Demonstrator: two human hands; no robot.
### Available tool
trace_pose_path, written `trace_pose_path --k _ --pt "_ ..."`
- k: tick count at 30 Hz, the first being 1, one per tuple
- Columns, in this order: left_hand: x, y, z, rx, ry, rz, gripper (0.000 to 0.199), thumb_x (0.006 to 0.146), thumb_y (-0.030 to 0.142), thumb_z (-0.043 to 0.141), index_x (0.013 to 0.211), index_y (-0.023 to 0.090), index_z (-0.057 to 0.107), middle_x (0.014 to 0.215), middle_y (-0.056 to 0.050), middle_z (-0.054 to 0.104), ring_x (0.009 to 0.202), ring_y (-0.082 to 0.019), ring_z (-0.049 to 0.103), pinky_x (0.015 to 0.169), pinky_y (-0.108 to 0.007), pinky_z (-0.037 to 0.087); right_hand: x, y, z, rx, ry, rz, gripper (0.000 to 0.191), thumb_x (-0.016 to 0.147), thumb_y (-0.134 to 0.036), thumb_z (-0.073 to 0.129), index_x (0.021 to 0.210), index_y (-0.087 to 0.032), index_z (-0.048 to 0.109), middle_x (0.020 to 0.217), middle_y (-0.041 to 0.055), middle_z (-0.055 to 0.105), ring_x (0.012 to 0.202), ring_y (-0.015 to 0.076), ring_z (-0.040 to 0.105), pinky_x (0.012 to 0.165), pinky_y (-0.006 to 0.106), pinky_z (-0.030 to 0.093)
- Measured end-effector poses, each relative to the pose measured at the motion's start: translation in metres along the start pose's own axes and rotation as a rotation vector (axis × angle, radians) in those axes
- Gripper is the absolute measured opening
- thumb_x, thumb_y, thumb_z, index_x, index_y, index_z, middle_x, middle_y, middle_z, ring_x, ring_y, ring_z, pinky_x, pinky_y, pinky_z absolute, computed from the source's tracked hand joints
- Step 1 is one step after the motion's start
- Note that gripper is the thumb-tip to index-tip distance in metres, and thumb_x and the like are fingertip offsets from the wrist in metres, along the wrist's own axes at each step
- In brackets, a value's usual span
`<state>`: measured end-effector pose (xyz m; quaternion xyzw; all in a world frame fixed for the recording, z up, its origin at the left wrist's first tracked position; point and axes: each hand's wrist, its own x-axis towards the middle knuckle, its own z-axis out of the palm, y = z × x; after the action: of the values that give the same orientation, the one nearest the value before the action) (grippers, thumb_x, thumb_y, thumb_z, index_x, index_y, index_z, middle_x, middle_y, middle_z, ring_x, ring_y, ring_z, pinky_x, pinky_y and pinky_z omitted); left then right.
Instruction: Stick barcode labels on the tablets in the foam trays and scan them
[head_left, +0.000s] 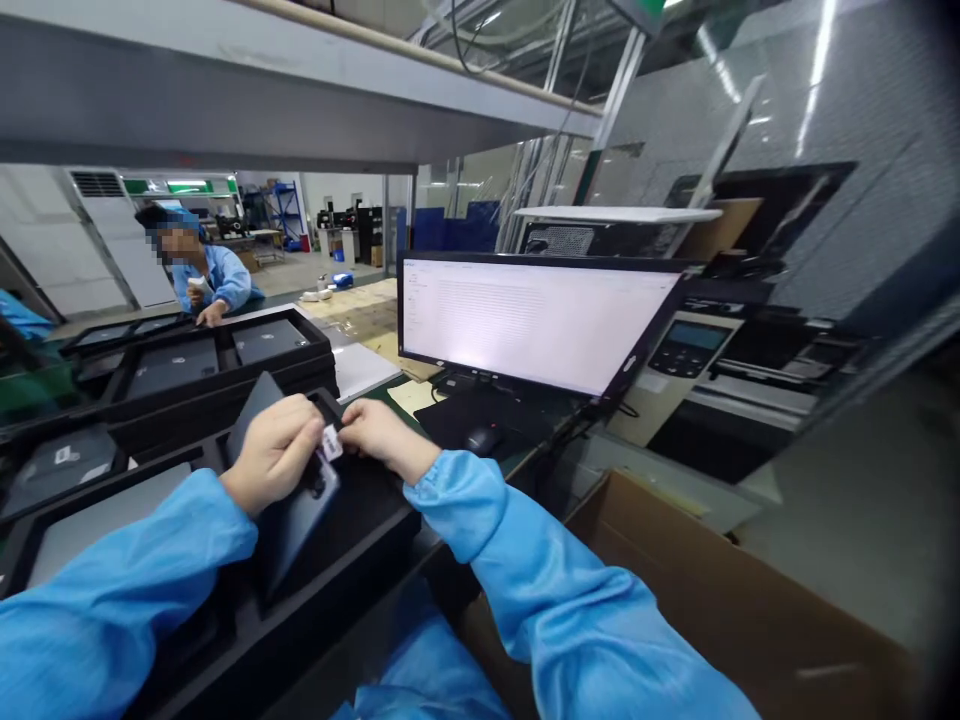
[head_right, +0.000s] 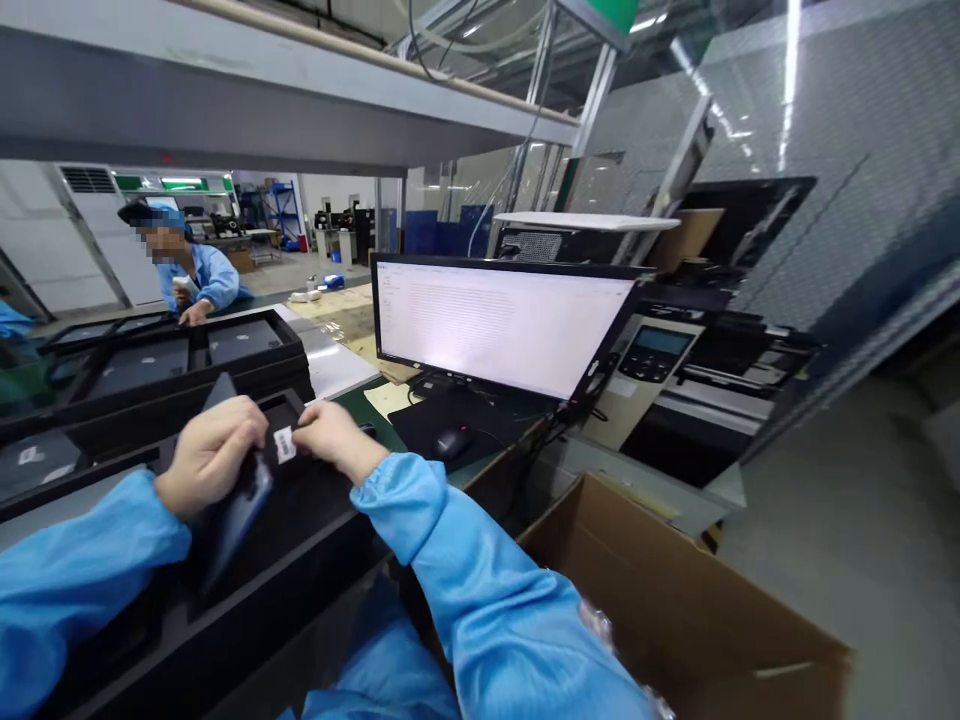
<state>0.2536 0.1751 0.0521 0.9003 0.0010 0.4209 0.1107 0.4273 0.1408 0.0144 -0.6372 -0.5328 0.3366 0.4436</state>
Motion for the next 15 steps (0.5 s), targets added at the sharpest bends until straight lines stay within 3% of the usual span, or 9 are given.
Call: trace_pose_path --k 3,6,9,11,13,15 --pt "0.004 0.004 -0.016 -0.019 0.076 -0.005 0.04 0.104 0.021 0.036 0.066 0.017 0.05 0.063 -0.003 0.051 0.062 -0.014 0.048 0.063 -0.031 0.038 -0.004 0.004 0.012 -0.185 0.029 -0.116 0.026 0.099 -0.038 0.064 0.111 -0.015 0.066 0.105 0.0057 0.068 0.085 0.0165 0.067 0.074 0.032 0.059" --pt "0.0 -0.001 -0.004 0.075 -0.008 -0.071 0.038 0.103 0.026 0.039 0.069 0.017 0.055 0.068 -0.005 0.056 0.068 -0.016 0.052 0.067 -0.032 0.042 -0.007 0.006 0.011 -0.199 0.072 -0.145 0.027 0.1 -0.039 0.061 0.117 -0.018 0.066 0.119 0.0076 0.066 0.099 0.0201 0.066 0.086 0.038 0.058" --pt "-0.01 -0.006 0.021 0.14 -0.362 -0.145 0.027 0.1 0.03 0.045 0.087 0.017 0.066 0.089 -0.01 0.069 0.084 -0.02 0.062 0.08 -0.035 0.051 -0.009 0.009 -0.004 -0.225 0.151 -0.186 0.019 0.094 -0.03 0.069 0.106 -0.017 0.068 0.108 0.0066 0.07 0.099 0.0217 0.066 0.09 0.037 0.054" --pt "-0.017 0.0 0.027 0.138 -0.627 -0.19 0.029 0.099 0.031 0.046 0.111 0.016 0.067 0.117 -0.014 0.07 0.108 -0.024 0.065 0.097 -0.038 0.052 -0.011 0.015 -0.016 -0.27 0.233 -0.218 0.009 0.09 -0.021 0.069 0.098 -0.017 0.069 0.102 0.006 0.072 0.095 0.0204 0.066 0.09 0.034 0.051" --pt "-0.026 0.015 0.013 0.149 -0.78 -0.265 0.039 0.1 0.029 0.042 0.132 0.015 0.06 0.141 -0.016 0.06 0.13 -0.026 0.057 0.112 -0.043 0.046 -0.019 0.025 -0.027 -0.312 0.245 -0.218 0.011 0.088 -0.019 0.069 0.099 -0.018 0.069 0.103 0.0068 0.073 0.092 0.0195 0.068 0.088 0.032 0.051" --pt "-0.045 0.038 -0.021 0.22 -0.822 -0.415 0.047 0.1 0.031 0.038 0.143 0.018 0.053 0.15 -0.013 0.053 0.138 -0.026 0.052 0.118 -0.045 0.041 -0.033 0.038 -0.035 -0.304 0.125 -0.159 0.03 0.083 -0.026 0.074 0.111 -0.017 0.069 0.113 0.0099 0.072 0.098 0.0222 0.069 0.089 0.034 0.052"
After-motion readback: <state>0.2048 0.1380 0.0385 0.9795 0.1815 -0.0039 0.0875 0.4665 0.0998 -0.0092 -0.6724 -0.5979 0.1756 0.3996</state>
